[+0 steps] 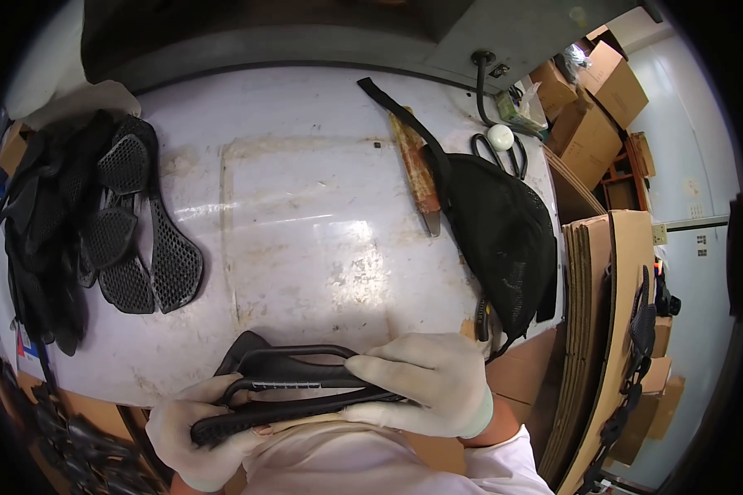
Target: The recorder is seen inspecting and handling bicycle saddle components at a workstation.
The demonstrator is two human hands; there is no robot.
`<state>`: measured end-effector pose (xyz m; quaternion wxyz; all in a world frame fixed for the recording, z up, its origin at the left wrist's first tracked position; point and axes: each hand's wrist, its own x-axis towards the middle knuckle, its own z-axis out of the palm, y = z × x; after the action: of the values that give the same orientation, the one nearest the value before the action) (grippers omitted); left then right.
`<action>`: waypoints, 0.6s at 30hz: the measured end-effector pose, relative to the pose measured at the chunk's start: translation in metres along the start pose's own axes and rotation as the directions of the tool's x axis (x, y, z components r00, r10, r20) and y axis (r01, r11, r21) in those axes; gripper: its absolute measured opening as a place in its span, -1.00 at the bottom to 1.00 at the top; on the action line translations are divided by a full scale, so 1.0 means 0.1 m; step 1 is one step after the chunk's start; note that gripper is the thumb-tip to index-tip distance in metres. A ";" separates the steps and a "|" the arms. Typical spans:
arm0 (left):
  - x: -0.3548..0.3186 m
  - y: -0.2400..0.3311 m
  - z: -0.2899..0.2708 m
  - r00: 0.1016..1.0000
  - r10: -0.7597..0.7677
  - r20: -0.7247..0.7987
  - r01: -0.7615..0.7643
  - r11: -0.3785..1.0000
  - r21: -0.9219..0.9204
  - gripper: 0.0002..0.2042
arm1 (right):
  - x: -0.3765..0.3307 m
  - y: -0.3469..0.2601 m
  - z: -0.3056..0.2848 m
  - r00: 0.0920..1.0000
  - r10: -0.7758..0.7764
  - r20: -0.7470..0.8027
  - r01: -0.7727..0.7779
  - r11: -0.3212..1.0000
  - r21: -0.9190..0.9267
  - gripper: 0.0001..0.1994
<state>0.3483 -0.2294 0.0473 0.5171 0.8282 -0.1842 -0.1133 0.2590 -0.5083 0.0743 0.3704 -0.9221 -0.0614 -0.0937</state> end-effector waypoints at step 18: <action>0.17 -0.17 -0.19 0.997 0.025 0.073 -0.002 0.955 -0.298 -0.47 | 0.01 0.11 -0.17 0.950 -0.195 0.243 0.162 0.976 0.147 -0.43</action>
<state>0.3745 -0.2143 0.0405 0.6291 0.7348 -0.1903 -0.1676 0.2594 -0.5281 0.0792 0.4065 -0.8920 -0.1979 -0.0030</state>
